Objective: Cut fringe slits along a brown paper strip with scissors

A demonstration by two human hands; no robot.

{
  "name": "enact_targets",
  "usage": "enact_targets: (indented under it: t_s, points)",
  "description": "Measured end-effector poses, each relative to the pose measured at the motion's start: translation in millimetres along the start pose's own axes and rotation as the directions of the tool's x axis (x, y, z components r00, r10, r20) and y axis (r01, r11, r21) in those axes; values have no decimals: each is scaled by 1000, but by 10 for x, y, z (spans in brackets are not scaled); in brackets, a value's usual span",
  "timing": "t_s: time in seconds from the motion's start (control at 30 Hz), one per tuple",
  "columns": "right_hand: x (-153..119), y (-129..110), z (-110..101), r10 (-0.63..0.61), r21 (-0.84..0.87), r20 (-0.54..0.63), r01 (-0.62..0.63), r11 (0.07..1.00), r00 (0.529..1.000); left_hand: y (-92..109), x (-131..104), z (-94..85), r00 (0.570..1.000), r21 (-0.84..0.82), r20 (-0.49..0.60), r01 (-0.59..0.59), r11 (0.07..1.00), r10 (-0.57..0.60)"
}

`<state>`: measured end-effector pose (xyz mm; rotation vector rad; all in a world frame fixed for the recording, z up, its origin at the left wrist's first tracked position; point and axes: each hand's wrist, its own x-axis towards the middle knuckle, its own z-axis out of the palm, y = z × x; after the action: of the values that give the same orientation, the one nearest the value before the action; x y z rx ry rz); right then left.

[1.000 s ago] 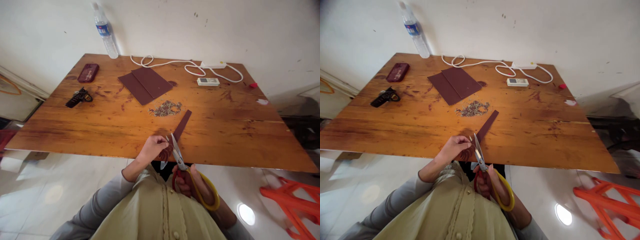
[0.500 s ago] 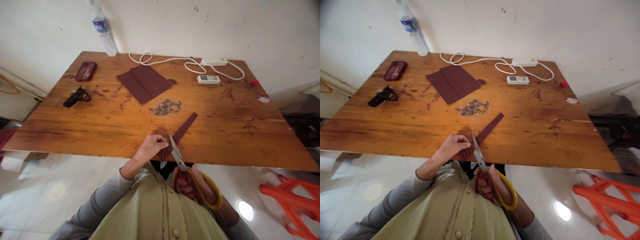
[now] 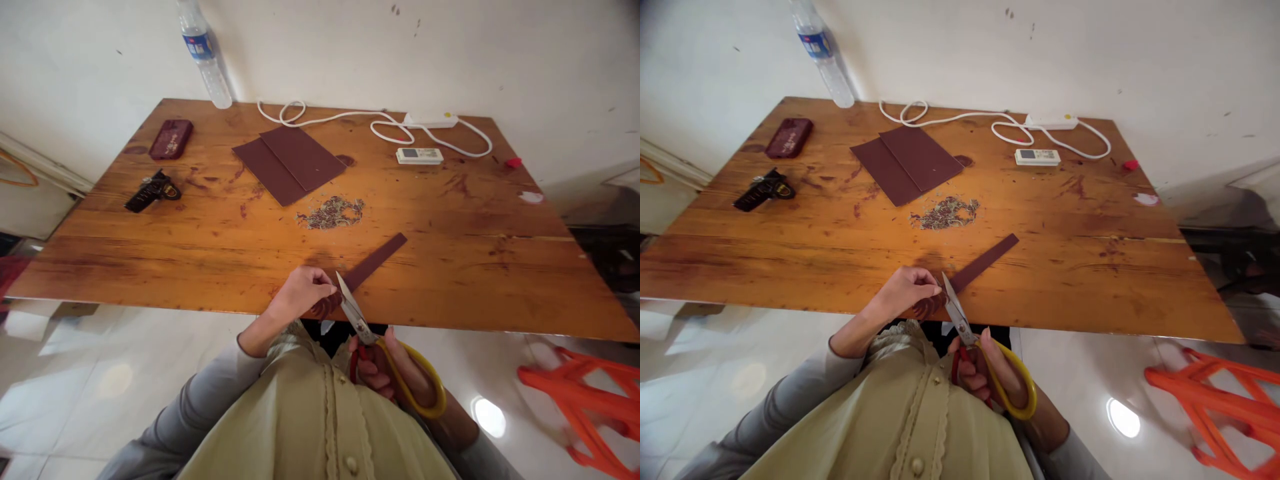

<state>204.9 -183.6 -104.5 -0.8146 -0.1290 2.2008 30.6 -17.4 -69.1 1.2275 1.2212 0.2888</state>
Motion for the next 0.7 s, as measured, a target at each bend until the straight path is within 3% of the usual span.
enact_targets:
  t_s: [0.4,0.53,0.7]
  points:
    - [7,-13,1,22,-11,43,-21,1000,999,-20,-8,-35,998,78,16,-63,995,62]
    - [1,-7,-23,24,-40,-15,-24,999,1000,-2,-15,-35,998,140,-8,-68,988,70]
    - [-12,3,-16,-76,-152,-82,63,986,994,-28,2,-22,994,-1,55,-95,995,95]
